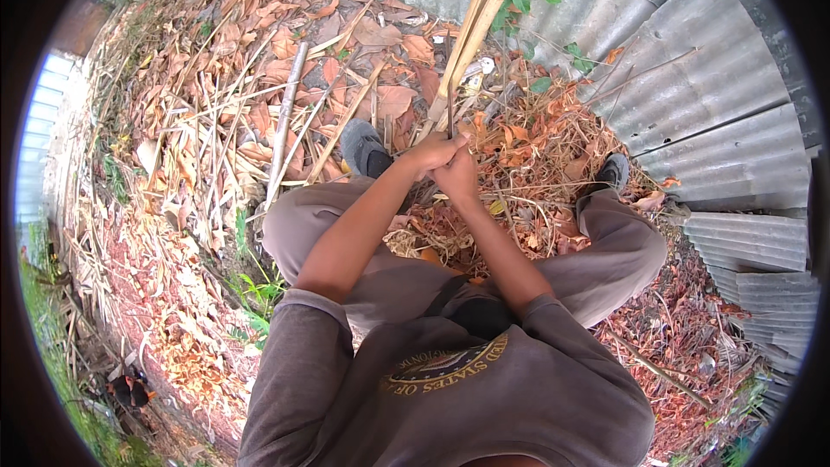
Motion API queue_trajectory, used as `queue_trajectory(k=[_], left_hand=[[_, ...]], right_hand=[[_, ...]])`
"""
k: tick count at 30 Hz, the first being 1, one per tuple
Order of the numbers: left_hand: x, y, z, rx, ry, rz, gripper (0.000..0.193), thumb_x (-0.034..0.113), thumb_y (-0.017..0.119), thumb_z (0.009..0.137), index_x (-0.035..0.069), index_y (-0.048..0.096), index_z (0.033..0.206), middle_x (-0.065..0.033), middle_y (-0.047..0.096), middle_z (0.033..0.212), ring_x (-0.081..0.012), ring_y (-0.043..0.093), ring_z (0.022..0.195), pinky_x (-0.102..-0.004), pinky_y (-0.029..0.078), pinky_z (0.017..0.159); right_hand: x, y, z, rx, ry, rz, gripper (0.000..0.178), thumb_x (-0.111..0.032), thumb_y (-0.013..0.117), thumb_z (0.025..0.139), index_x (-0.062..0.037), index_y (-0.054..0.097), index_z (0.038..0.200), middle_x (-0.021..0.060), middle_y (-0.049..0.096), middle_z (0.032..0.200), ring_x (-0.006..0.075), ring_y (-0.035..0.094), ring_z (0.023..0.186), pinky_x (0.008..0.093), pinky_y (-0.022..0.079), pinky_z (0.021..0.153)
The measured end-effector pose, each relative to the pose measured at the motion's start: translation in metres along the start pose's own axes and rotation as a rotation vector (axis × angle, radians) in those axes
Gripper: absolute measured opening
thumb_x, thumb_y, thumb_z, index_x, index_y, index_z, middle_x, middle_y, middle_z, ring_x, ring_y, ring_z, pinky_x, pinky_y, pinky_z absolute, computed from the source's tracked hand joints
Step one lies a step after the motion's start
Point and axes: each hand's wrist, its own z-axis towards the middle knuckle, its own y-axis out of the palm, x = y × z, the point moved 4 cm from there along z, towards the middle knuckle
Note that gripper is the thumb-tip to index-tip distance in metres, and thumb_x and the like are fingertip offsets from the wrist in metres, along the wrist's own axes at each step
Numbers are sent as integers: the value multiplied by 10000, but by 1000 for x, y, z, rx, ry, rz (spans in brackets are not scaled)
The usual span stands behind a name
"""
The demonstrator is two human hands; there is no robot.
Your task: The person sits on the ground and uses a large knife to cut and split bamboo stalks. They repeatedly slice the bamboo into smaller pieces and thin strips, occasionally using a metal pipe to assist in splitting the material.
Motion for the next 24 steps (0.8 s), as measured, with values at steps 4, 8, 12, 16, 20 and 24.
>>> queue_trajectory(k=[4, 8, 12, 16, 20, 24], left_hand=[[-36, 12, 10, 37, -60, 75, 505, 361, 456, 992, -121, 601, 954, -148, 614, 754, -213, 560, 622, -373, 451, 603], [-69, 21, 15, 65, -18, 107, 481, 332, 436, 996, -119, 599, 950, -159, 622, 781, -213, 580, 659, -367, 462, 627], [-62, 22, 21, 36, 224, 426, 460, 314, 426, 993, -108, 609, 980, -219, 640, 825, -269, 629, 753, -386, 481, 706], [-30, 35, 15, 101, 368, 659, 462, 311, 443, 973, -119, 608, 944, -308, 633, 863, -414, 644, 839, -441, 477, 772], [-109, 13, 65, 52, 218, 618, 414, 309, 402, 971, -50, 606, 999, -329, 618, 959, -494, 585, 933, -520, 462, 839], [-167, 4, 65, 324, 284, 836, 472, 378, 372, 993, -35, 587, 1072, -310, 638, 901, -509, 604, 860, -551, 476, 779]], right_hand=[[5, 3, -25, -58, 22, 52, 442, -178, 672, 770, 25, 531, 1136, 258, 664, 941, 425, 652, 893, 455, 510, 751], [12, 0, -41, -76, -47, 10, 422, -163, 646, 788, 21, 511, 1142, 268, 649, 932, 448, 634, 893, 467, 502, 750], [29, -6, -42, 24, -32, 69, 432, -170, 691, 756, 15, 532, 1112, 258, 631, 981, 455, 607, 937, 492, 478, 794], [40, -14, -35, 59, -121, 45, 430, -165, 681, 760, 17, 535, 1122, 246, 603, 1044, 432, 573, 1020, 489, 461, 848], [55, 3, -47, -152, -24, -216, 515, -239, 668, 777, 38, 509, 1181, 270, 580, 1109, 416, 546, 1095, 489, 450, 895], [71, -9, -74, -290, 40, -431, 584, -351, 660, 781, 30, 519, 1200, 244, 532, 1203, 395, 502, 1165, 493, 423, 963]])
